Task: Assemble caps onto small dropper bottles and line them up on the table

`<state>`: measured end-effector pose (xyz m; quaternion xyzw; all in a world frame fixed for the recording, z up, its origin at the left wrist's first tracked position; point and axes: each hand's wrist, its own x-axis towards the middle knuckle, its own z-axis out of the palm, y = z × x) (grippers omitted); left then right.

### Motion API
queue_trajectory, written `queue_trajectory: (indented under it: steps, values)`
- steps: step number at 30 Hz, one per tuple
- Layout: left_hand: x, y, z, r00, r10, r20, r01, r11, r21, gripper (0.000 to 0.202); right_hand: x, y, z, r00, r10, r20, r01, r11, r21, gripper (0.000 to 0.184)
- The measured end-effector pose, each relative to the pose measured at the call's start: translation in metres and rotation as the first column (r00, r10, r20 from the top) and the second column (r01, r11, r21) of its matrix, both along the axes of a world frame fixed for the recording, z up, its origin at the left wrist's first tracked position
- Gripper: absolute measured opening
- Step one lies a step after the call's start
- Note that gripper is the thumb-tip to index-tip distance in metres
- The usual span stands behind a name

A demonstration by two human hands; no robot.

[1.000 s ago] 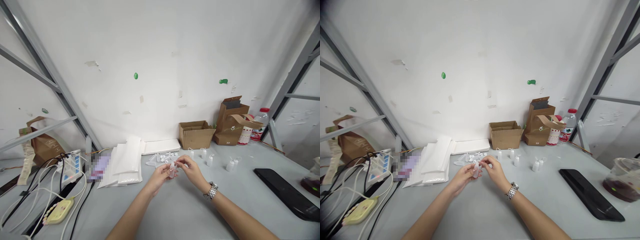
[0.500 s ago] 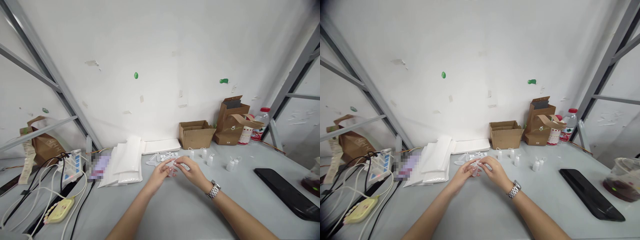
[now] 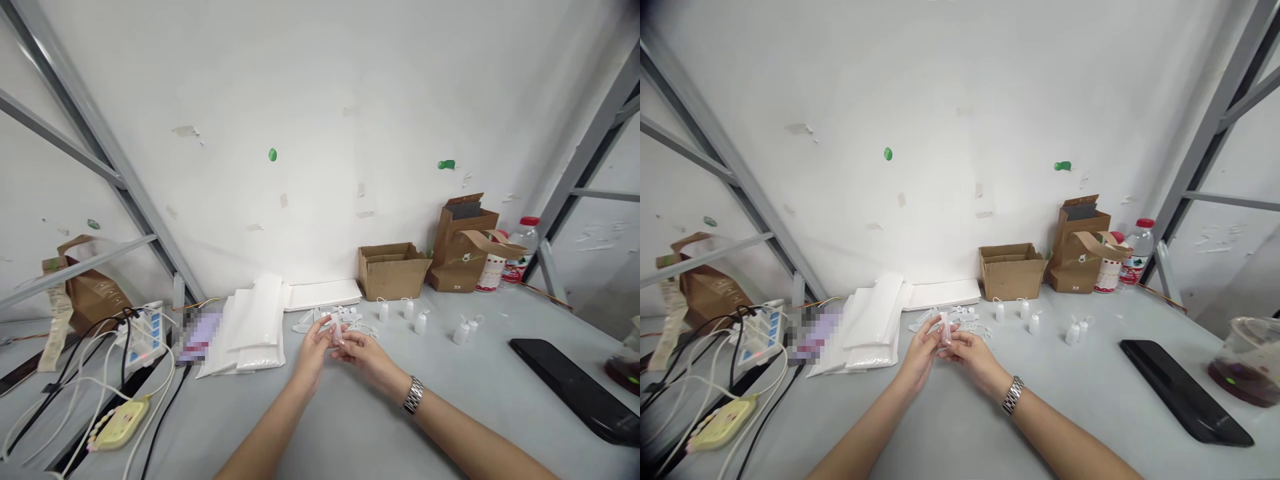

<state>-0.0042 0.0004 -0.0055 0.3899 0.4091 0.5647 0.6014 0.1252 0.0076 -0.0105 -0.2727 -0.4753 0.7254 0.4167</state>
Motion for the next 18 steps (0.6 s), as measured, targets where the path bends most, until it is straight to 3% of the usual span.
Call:
queue_trajectory:
  steps: [4, 8, 14, 18]
  values:
    - [0.003, -0.001, 0.004, 0.998, -0.018, 0.059, 0.016, 1.0, 0.02, 0.046, 0.0, 0.002, -0.002, 0.999, -0.045, -0.022, 0.045, 0.999, 0.001, 0.024]
    - [-0.002, 0.0, 0.008, 0.997, 0.007, 0.076, -0.014, 0.996, 0.088, 0.034, 0.002, 0.006, -0.004, 0.98, -0.164, 0.117, 0.152, 0.983, 0.099, 0.033]
    - [-0.006, 0.002, 0.009, 0.998, 0.037, 0.06, -0.043, 0.994, 0.102, 0.025, 0.003, -0.002, -0.001, 0.869, -0.41, 0.278, 0.282, 0.871, 0.401, 0.029]
    - [-0.006, 0.003, 0.006, 0.992, -0.001, 0.123, -0.011, 0.995, 0.094, 0.026, 0.002, -0.005, -0.001, 0.849, -0.452, 0.275, 0.302, 0.841, 0.45, 0.028]
